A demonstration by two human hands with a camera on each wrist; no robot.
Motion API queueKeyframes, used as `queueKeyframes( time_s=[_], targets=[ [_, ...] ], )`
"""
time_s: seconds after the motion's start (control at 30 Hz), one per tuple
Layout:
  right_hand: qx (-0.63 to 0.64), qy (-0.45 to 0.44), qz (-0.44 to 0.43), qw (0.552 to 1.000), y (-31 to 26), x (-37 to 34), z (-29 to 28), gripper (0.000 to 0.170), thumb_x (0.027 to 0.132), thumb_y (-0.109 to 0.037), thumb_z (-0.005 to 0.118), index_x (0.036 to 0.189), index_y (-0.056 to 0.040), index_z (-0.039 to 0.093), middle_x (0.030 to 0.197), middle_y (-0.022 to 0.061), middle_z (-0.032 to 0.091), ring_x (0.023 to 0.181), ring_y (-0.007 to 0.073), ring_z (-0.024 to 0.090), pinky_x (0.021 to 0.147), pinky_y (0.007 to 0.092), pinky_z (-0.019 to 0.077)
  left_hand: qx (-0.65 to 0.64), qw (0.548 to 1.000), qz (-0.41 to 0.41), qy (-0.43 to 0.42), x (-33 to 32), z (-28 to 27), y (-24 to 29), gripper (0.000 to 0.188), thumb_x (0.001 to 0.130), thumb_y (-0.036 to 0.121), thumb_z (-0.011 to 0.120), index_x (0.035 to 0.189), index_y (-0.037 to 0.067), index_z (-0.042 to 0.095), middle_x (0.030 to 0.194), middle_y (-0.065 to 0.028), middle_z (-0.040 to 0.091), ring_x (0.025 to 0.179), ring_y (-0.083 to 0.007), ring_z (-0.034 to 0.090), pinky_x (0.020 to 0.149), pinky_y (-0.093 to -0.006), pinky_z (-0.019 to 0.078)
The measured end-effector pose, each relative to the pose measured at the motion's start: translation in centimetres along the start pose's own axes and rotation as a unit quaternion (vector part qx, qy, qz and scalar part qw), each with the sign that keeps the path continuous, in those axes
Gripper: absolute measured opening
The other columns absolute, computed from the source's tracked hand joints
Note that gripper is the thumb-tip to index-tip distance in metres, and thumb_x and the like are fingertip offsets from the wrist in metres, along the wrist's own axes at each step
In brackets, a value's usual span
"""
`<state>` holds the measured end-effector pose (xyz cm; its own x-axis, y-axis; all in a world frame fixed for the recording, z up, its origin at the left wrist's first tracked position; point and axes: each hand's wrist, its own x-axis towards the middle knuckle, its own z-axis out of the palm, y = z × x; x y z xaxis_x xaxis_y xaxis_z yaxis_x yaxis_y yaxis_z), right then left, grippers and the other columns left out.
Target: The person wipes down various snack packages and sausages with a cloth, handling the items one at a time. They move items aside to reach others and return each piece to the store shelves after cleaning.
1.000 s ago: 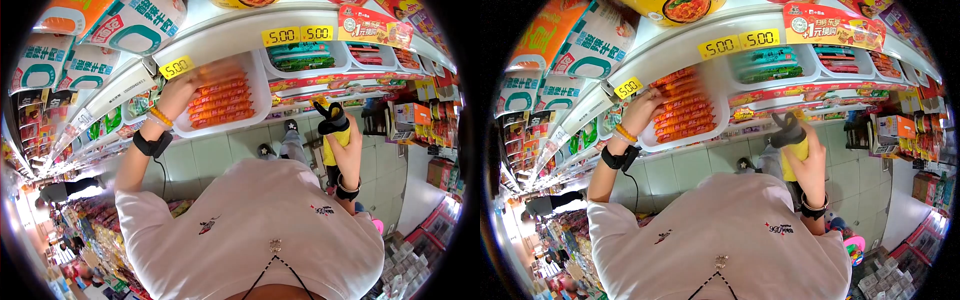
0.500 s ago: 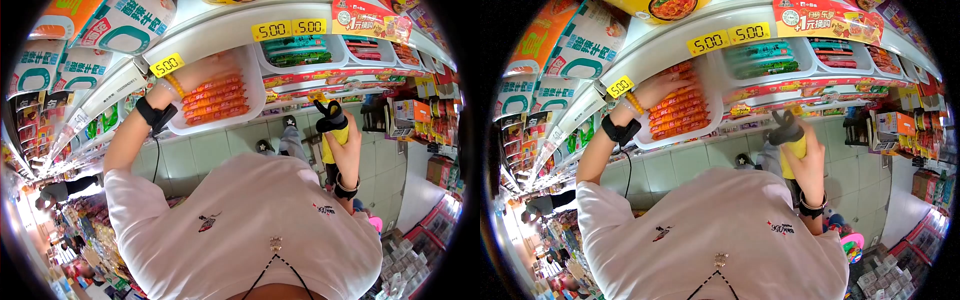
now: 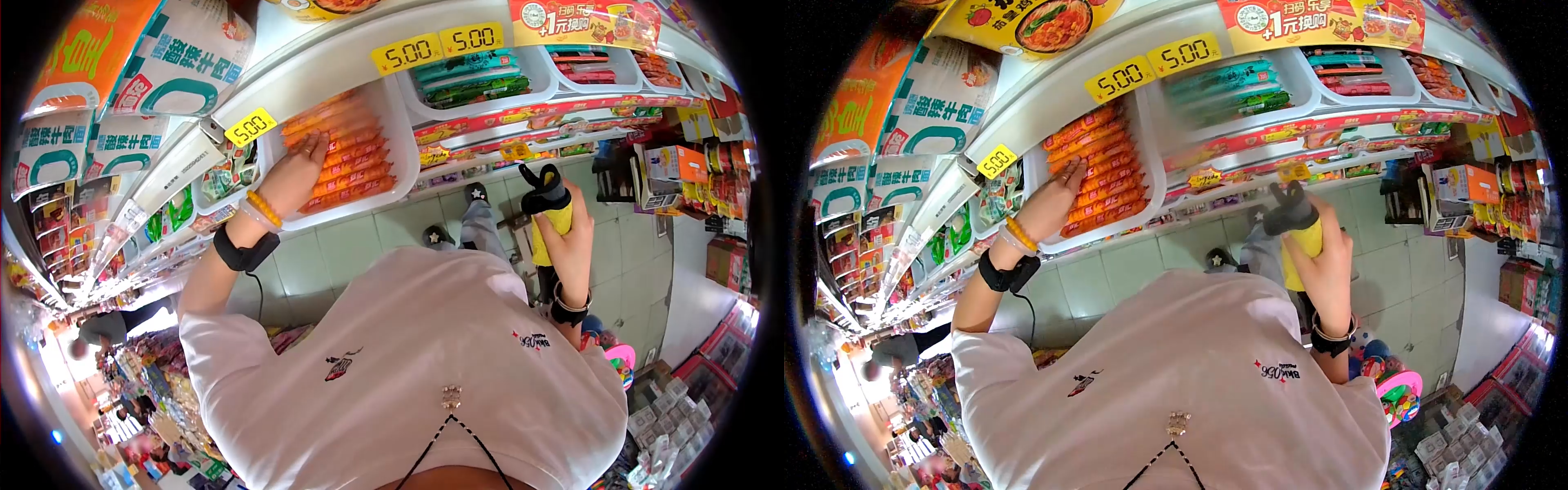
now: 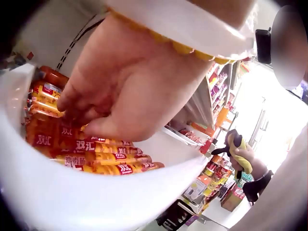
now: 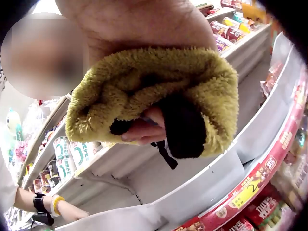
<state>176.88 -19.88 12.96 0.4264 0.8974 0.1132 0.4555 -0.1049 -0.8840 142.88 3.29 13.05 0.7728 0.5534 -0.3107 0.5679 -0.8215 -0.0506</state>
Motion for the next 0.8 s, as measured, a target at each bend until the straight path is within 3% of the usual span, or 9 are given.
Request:
queueKeyframes(
  time_s=[0.13,0.33,0.4,0.5,0.57,0.6,0.67,0.7,0.8],
  targets=[
    [-0.003,-0.011,-0.003,1.0,-0.6,0.2,0.2,0.046,0.073,-0.002,0.067,0.116,-0.0052,0.052,0.094,0.0168,0.065,0.088,0.0336,0.066,0.074,0.0356,0.0506,0.008,1.0,0.009,0.019,-0.9,0.3,0.1,0.063,0.072,-0.005,0.049,0.132,-0.014,0.031,0.132,-0.0336,0.04,0.124,-0.04,0.043,0.104,-0.0396,0.037],
    [-0.004,-0.001,-0.009,1.0,-0.6,-0.2,0.1,0.047,0.073,0.0,0.067,0.116,-0.005,0.052,0.094,0.0166,0.066,0.087,0.0334,0.066,0.074,0.0352,0.051,-0.007,1.0,0.016,0.025,-1.2,0.3,-0.1,0.071,0.069,-0.009,0.049,0.136,-0.013,0.025,0.133,-0.0333,0.039,0.124,-0.041,0.041,0.105,-0.0387,0.0356],
    [0.008,0.004,0.022,1.0,-0.4,-0.6,-0.3,0.047,0.072,0.001,0.067,0.117,-0.0049,0.052,0.095,0.0165,0.066,0.086,0.0332,0.066,0.074,0.0348,0.051,-0.031,0.999,0.006,0.015,-1.3,-0.5,0.0,0.072,0.07,-0.008,0.049,0.137,-0.011,0.024,0.131,-0.0334,0.04,0.12,-0.0418,0.045,0.102,-0.0391,0.0384],
    [-0.026,0.017,-0.013,0.999,-0.7,-1.0,-1.1,0.047,0.073,-0.001,0.065,0.118,-0.0054,0.052,0.097,0.0164,0.066,0.087,0.0319,0.066,0.075,0.0352,0.0513,-0.046,0.999,-0.018,0.008,-1.1,-0.7,0.0,0.071,0.07,-0.008,0.05,0.136,-0.011,0.026,0.125,-0.0328,0.045,0.11,-0.0414,0.052,0.094,-0.0405,0.0447],
    [-0.079,0.002,-0.171,0.982,-1.9,0.0,-1.3,0.047,0.072,-0.006,0.067,0.117,-0.0097,0.055,0.085,0.0119,0.064,0.075,0.0266,0.066,0.066,0.0328,0.0516,-0.075,0.997,-0.019,0.017,-0.9,-0.3,-0.9,0.076,0.068,-0.008,0.051,0.139,-0.006,0.023,0.114,-0.0327,0.052,0.091,-0.0418,0.06,0.078,-0.0434,0.0511],
    [-0.124,-0.03,-0.234,0.964,-3.6,0.3,-1.5,0.046,0.071,-0.009,0.068,0.115,-0.0127,0.057,0.077,0.0086,0.059,0.067,0.0231,0.062,0.059,0.0317,0.0496,-0.099,0.991,-0.072,-0.057,-0.4,-2.0,-0.6,0.078,0.069,-0.008,0.051,0.141,-0.002,0.022,0.11,-0.0331,0.053,0.086,-0.043,0.06,0.073,-0.0444,0.0516],
    [-0.205,-0.097,-0.349,0.909,-7.1,0.6,-1.9,0.044,0.069,-0.013,0.069,0.112,-0.0151,0.059,0.069,0.0052,0.054,0.059,0.0197,0.058,0.052,0.0307,0.0472,-0.11,0.99,-0.079,-0.027,0.3,-3.2,-0.1,0.078,0.07,-0.009,0.05,0.143,0.001,0.022,0.109,-0.0322,0.054,0.087,-0.0434,0.059,0.075,-0.0445,0.0507],
    [-0.233,-0.125,-0.381,0.886,-8.8,0.4,-1.8,0.042,0.069,-0.014,0.069,0.11,-0.0146,0.059,0.069,0.0052,0.053,0.059,0.0198,0.057,0.052,0.0309,0.047,-0.083,0.995,-0.004,0.054,0.6,-2.2,-0.5,0.075,0.073,-0.007,0.049,0.142,0.002,0.022,0.12,-0.0333,0.049,0.103,-0.0446,0.055,0.085,-0.0453,0.0478],
    [-0.261,-0.142,-0.371,0.88,-13.2,-0.7,-1.4,0.039,0.067,-0.016,0.068,0.104,-0.0128,0.059,0.068,0.0053,0.053,0.06,0.0203,0.056,0.053,0.0314,0.0462,0.012,0.995,0.038,0.089,1.7,0.5,-0.9,0.073,0.075,-0.005,0.05,0.142,0.002,0.023,0.134,-0.0336,0.037,0.119,-0.0459,0.044,0.097,-0.0463,0.0407]
  ],
)
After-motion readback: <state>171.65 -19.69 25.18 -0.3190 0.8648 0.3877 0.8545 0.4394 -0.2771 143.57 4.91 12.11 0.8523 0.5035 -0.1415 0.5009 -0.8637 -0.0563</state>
